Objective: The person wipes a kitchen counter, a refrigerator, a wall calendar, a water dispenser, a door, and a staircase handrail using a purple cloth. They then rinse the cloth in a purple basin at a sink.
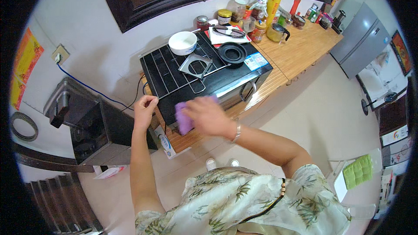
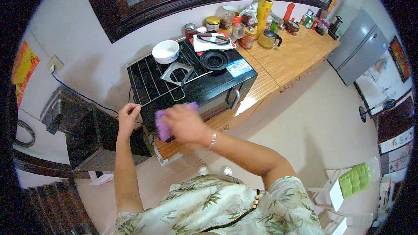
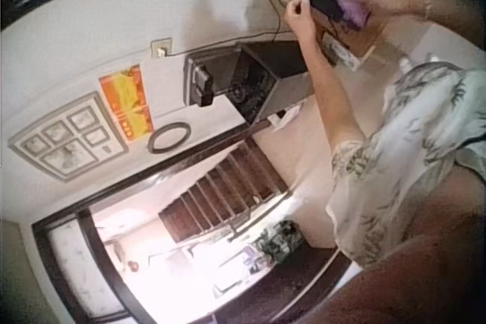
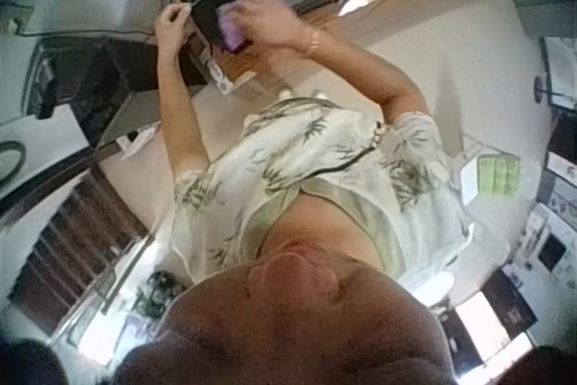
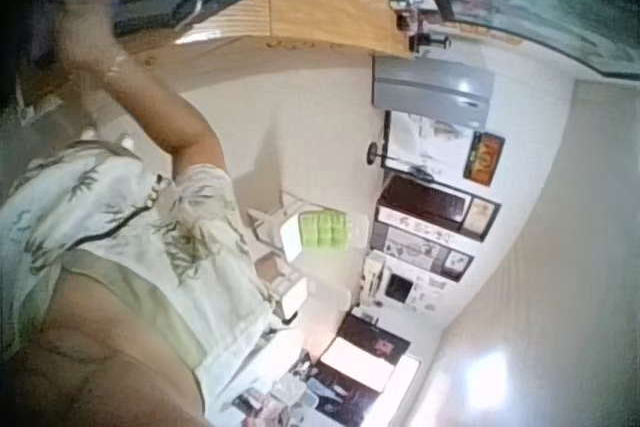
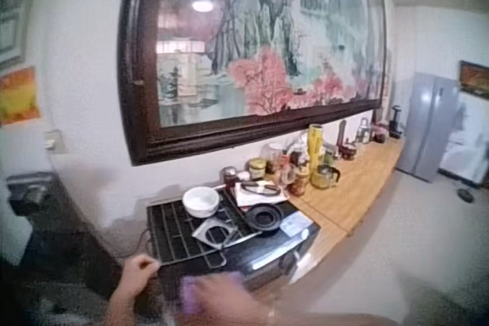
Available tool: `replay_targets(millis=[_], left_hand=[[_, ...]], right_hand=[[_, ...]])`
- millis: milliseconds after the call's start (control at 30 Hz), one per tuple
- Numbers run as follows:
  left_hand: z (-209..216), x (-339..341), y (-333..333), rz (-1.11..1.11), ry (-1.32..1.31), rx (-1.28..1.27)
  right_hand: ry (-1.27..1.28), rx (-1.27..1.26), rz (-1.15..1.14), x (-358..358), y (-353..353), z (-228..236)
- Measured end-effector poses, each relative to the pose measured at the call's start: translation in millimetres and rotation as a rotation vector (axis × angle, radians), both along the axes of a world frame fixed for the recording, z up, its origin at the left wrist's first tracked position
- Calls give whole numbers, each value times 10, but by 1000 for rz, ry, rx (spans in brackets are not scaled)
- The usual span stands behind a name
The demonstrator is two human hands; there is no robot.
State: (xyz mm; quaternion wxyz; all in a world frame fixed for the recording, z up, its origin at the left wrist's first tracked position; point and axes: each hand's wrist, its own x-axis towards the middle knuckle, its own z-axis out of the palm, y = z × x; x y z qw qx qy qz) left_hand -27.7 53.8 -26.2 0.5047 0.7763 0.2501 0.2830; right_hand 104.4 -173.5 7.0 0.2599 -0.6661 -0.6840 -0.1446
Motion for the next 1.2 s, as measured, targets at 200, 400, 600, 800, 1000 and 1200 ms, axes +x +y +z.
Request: replay_targets(millis=[200,400,600,800,1000,1200], left_hand=[[-88,10,-91,36,-19,-3],[-48,13,-101,23,-17,85],[9,13,-136,64,34,120],[25,27,-221,79,-39,1],[23,24,-178,94,16,16],[-70,-23,-123,115,21,40]], right_hand=[[-49,65,-549,1119,-728,-19],[-4,-49,-362,633,-240,44],[-41,-5,-466,1340,-709,-25],[-23,-127,-724,2313,-1028,-65],[98,-94,-724,2662,-892,-97],[-23,18,-642,2084,-1351,-140]])
